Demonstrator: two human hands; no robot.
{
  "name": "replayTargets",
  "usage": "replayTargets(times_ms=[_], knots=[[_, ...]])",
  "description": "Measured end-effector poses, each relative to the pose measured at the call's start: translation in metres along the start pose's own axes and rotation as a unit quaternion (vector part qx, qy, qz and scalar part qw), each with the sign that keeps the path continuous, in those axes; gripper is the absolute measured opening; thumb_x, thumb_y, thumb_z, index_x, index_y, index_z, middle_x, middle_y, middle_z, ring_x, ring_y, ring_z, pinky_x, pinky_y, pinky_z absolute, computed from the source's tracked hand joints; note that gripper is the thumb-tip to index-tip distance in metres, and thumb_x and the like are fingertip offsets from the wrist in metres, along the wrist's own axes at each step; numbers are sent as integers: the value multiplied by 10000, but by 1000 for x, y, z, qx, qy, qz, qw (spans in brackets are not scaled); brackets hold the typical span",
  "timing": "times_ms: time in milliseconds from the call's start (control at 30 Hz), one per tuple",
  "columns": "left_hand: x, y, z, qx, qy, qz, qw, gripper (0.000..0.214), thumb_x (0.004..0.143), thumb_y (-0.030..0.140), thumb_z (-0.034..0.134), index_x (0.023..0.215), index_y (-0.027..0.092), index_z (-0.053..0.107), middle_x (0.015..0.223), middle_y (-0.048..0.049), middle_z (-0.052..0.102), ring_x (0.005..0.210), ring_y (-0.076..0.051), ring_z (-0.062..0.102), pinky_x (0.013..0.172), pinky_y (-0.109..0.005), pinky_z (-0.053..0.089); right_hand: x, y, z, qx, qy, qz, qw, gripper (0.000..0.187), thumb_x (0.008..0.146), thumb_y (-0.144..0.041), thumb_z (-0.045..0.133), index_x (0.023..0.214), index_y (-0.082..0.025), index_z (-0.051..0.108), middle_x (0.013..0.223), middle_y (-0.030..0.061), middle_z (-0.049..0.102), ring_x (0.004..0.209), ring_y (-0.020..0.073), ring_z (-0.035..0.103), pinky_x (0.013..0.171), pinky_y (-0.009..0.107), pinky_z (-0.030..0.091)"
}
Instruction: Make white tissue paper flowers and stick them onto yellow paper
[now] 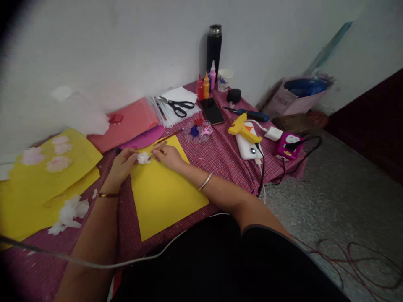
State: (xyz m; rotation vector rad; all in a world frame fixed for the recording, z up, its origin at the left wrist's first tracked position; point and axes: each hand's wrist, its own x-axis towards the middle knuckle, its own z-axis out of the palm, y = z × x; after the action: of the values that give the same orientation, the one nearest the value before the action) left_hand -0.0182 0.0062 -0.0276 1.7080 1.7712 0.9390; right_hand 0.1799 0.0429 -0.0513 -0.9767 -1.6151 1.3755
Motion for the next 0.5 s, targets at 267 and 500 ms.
replayTargets(times_ms=[267,500], knots=[[2,2,3,-12,-4,-14,1000,195,780,312,488,806,166,615,714,-5,588,675,-153,528,645,-270,400,0,7,4,-32,15,-25,999,171,895,-191,529,823,-133,672,811,41,679,653,111,621,663,242,480],[-21,21,-54,34,73,-22,997,225,782,335,557,888,170,667,797,-14,653,723,-157,580,679,-270,455,0,-1,-1,167,113,56,978,135,872,-169,506,780,-153,604,586,-26,597,511,92,563,558,216,462]])
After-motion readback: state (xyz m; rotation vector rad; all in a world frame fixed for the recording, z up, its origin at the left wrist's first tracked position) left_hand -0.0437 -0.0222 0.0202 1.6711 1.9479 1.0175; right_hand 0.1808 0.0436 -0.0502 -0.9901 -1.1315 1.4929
